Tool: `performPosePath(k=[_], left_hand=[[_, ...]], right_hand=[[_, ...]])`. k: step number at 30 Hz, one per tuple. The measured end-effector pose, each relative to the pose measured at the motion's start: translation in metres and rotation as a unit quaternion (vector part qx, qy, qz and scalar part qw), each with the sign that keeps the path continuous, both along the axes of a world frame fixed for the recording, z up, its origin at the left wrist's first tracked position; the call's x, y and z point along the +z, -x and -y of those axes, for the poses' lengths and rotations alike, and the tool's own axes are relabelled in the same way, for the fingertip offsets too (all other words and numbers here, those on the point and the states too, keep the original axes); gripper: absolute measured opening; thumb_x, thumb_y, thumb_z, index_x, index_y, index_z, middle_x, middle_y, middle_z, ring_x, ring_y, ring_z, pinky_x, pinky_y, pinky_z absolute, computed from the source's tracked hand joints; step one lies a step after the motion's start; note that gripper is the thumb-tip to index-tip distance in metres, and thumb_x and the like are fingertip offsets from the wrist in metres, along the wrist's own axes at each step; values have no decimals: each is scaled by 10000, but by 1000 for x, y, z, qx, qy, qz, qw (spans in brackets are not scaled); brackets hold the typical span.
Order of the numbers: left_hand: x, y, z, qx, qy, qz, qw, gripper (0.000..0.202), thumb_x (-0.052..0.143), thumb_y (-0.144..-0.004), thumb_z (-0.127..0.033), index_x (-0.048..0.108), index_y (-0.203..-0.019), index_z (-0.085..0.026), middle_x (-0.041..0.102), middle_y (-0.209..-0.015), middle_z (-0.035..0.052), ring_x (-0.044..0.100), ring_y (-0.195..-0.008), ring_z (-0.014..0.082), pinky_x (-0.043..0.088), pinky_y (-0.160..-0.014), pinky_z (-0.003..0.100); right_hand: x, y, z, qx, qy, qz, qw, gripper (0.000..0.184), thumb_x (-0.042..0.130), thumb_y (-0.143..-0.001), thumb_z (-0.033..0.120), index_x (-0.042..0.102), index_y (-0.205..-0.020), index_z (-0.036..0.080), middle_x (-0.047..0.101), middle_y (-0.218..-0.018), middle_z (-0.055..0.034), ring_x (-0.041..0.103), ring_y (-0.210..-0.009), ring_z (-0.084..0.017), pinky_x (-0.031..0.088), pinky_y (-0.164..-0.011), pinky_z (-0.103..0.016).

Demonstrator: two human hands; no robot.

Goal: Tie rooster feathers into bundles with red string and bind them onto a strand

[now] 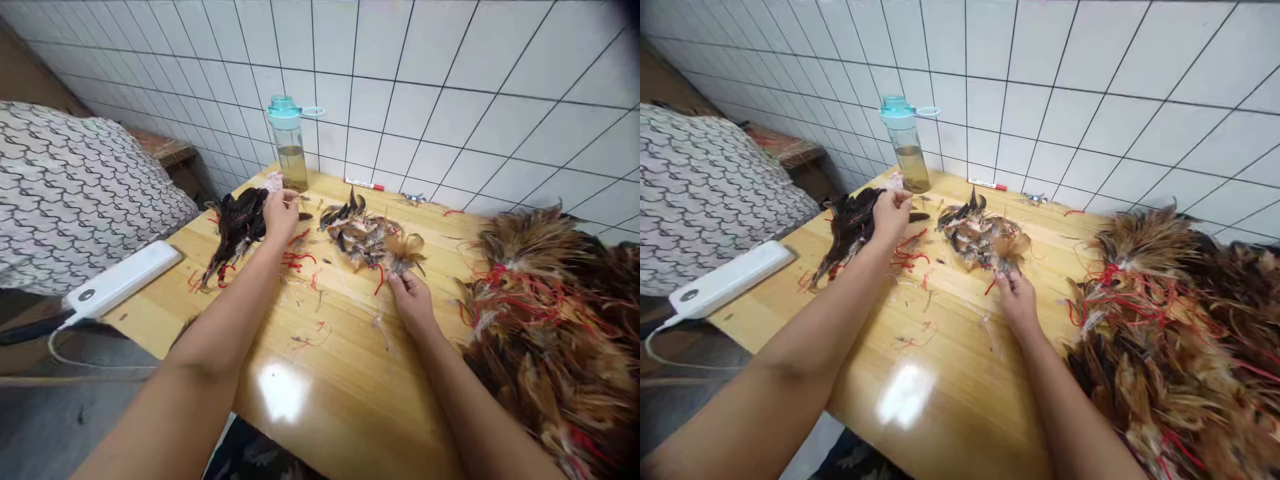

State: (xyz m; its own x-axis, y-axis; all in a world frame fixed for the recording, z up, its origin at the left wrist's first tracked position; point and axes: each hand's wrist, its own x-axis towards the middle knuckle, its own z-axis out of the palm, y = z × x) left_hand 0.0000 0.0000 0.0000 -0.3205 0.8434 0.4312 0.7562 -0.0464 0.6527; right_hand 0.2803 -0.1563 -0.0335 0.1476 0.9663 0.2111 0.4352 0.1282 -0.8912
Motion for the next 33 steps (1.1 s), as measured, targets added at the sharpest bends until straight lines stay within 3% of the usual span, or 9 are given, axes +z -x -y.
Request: performPosePath(k=[4,9,13,17,20,23,26,29,33], left_hand=[[4,15,-35,32,41,-70,996,288,506,-848,-146,719,-1042,-158,680,-1120,125,575,-1120,273,417,-1039,401],[-14,17,-68,-9,96,-171,980,296,549,-837,-226,733,-1066,-183,638,-1189,160,518,-1154,331,362,-1039,467],[-28,16,-82,-58,105,-220,968,270,519,-852,-247,748,-988,-203,671,-1120,128,534,-1090,302,328,-1050,466],[-25,14,-83,-55,72,-200,976,225,512,-861,-248,728,-886,-190,688,-1078,122,547,-1070,289,348,-1032,451],[-14,4,-72,-77,46,-159,983,214,511,-873,-231,700,-960,-182,705,-1045,102,595,-1001,244,420,-943,382],[4,-17,-46,-203,15,-114,972,192,520,-881,-223,681,-967,-163,721,-977,79,629,-881,189,457,-820,307],[23,-46,-9,-370,-5,-160,915,150,556,-864,-227,691,-896,-169,717,-895,43,627,-825,163,454,-788,281],[35,-76,28,-491,-25,-223,842,147,546,-877,-203,691,-884,-179,705,-867,34,623,-822,156,451,-775,275],[40,-101,58,-543,-60,-278,790,175,508,-917,-190,673,-864,-163,683,-846,49,614,-822,165,451,-789,289]], right_hand=[[-3,-3,-1,-11,6,4,1000,366,550,-814,503,471,-600,216,444,-565,25,421,-570,-133,338,-546,-270],[-5,-4,-3,6,-17,-7,1000,312,541,-837,458,549,-653,207,491,-589,17,451,-587,-139,357,-571,-272],[-5,-6,-5,5,-11,-13,1000,285,547,-844,444,619,-722,197,567,-646,2,503,-639,-150,400,-628,-279],[-5,-8,-7,-12,-2,-32,999,301,567,-820,468,626,-707,196,580,-644,-4,519,-649,-156,408,-634,-284],[-5,-8,-8,-12,-8,-39,999,303,582,-814,475,652,-721,196,587,-644,-3,531,-656,-159,418,-648,-291],[-5,-8,-7,-27,-9,-53,998,317,590,-808,490,660,-707,198,586,-632,-5,530,-651,-163,422,-644,-296],[-5,-8,-7,-36,0,-64,997,319,590,-804,494,682,-730,198,613,-654,-16,553,-675,-174,439,-661,-306],[-6,-8,-8,-27,-3,-72,997,306,592,-808,486,693,-749,203,672,-734,-36,607,-746,-196,469,-744,-337],[-10,-9,-10,-10,-19,-74,997,284,596,-808,468,702,-753,210,694,-786,-41,631,-794,-204,479,-797,-354]])
